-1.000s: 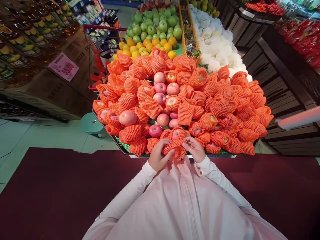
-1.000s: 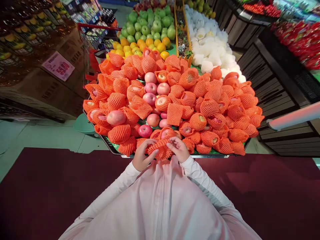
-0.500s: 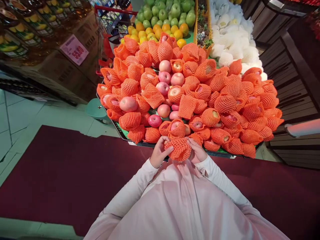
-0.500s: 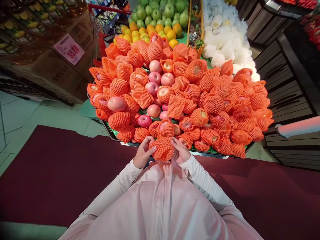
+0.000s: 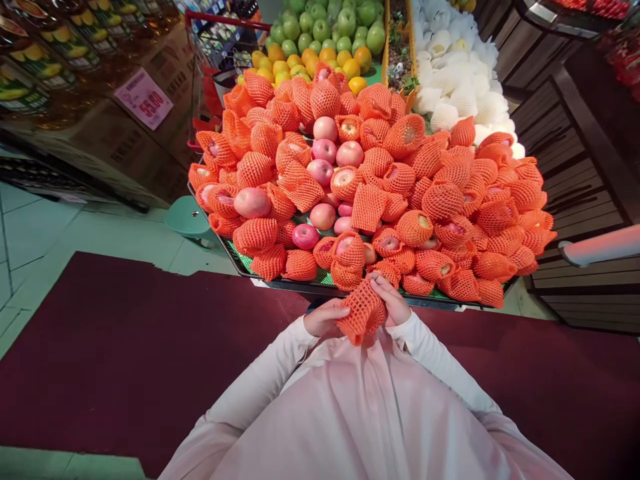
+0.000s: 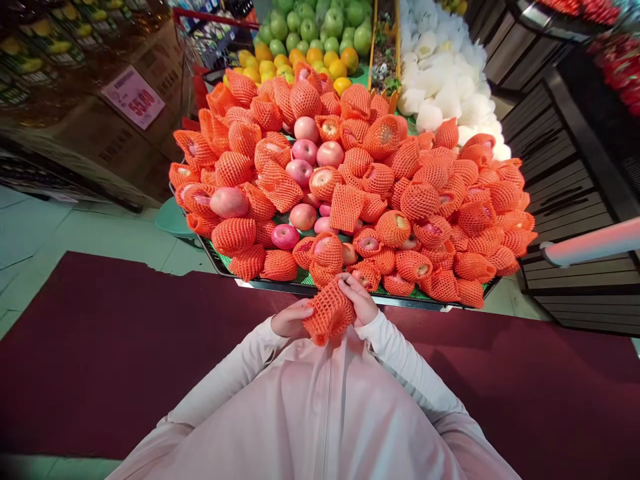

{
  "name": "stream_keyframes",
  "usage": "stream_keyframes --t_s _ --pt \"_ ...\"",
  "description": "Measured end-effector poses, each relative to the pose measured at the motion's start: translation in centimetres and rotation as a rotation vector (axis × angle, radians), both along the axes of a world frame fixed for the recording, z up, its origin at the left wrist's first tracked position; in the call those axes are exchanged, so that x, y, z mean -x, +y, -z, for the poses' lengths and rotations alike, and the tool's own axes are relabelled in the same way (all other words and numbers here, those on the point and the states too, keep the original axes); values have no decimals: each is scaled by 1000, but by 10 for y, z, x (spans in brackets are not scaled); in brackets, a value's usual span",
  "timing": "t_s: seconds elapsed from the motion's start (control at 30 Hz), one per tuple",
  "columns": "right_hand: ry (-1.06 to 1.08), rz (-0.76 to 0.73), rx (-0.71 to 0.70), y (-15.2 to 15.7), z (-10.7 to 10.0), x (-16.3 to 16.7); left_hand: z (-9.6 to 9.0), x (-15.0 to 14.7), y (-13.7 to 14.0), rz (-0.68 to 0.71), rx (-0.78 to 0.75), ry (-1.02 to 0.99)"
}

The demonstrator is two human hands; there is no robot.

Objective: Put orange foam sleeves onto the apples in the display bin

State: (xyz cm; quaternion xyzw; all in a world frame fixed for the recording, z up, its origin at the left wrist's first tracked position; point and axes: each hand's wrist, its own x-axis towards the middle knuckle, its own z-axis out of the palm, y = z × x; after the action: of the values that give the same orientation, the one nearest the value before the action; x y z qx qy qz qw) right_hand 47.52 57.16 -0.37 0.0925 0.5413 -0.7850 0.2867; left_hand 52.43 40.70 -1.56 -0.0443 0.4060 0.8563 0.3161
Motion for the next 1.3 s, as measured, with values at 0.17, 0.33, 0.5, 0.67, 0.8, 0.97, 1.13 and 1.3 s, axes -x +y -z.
stream_keyframes --t_s 0.17,0.33,0.5,0.67,0.8,0.97,1.13,1.3 --pt "-87 -74 68 3 7 -14 -6 14 -25 -218 25 30" --pt "-132 -283 185 -15 9 -12 2 31 -53 -247 199 66" --pt "140 -148 -115 -55 20 36 11 63 -95 -455 589 313" --pt "610 -225 -857 -117 25 83 25 90 -127 -477 1357 435" --pt "728 -418 -1257 -157 19 100 36 99 -134 -285 1653 453" --pt "625 -487 -1502 -179 15 104 35 109 -137 93 1706 369" --pt "489 -522 -1487 -187 20 104 34 116 -140 79 1455 325" --pt "536 -346 -1305 -179 24 97 40 112 -138 -257 1120 332"
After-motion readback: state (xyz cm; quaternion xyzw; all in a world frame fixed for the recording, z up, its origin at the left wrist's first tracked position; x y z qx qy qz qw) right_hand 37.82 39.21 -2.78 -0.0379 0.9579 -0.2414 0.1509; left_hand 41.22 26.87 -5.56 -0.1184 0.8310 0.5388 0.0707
